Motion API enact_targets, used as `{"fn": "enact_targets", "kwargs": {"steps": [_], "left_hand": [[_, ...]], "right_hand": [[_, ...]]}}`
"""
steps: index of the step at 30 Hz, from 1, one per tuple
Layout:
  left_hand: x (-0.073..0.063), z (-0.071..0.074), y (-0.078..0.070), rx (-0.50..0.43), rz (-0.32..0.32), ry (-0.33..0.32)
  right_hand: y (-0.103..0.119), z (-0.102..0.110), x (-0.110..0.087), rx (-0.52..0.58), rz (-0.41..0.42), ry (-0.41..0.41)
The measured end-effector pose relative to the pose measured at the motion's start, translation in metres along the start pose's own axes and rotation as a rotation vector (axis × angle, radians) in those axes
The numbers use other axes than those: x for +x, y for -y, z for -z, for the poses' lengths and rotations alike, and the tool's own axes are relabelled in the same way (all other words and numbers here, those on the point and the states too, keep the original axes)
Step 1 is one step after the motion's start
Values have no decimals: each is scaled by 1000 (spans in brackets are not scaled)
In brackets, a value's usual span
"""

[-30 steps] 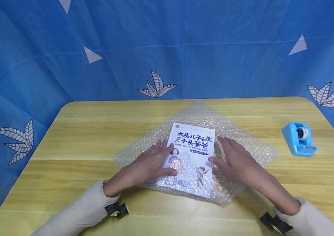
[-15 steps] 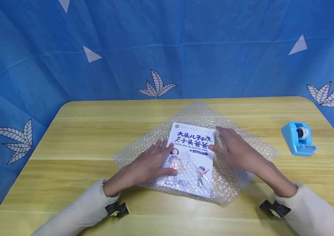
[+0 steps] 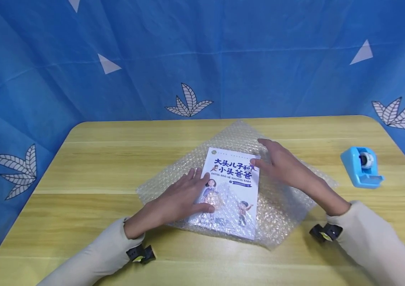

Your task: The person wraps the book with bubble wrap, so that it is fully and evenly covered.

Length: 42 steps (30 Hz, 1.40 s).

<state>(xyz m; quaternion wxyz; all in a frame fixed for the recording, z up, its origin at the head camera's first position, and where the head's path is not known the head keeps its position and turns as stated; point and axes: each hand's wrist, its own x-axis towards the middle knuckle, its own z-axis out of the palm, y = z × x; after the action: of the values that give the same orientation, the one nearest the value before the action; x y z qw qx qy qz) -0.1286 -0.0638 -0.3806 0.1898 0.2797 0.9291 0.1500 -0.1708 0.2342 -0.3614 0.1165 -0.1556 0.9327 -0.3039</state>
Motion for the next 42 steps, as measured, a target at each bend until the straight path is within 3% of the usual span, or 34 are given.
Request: {"fn": "enact_targets", "kwargs": {"steps": [5, 12, 16, 42], "left_hand": [[0, 0, 1, -1, -8, -3], [0, 0, 1, 17, -9, -5], [-1, -1, 1, 17, -10, -6], [-3, 1, 1, 1, -20, -7]], "right_hand": [[-1, 4, 13, 4, -24, 19], [-1, 4, 31, -10, 7, 35], [1, 5, 39, -2, -27, 42], [-17, 11, 67, -2, -83, 91]]}}
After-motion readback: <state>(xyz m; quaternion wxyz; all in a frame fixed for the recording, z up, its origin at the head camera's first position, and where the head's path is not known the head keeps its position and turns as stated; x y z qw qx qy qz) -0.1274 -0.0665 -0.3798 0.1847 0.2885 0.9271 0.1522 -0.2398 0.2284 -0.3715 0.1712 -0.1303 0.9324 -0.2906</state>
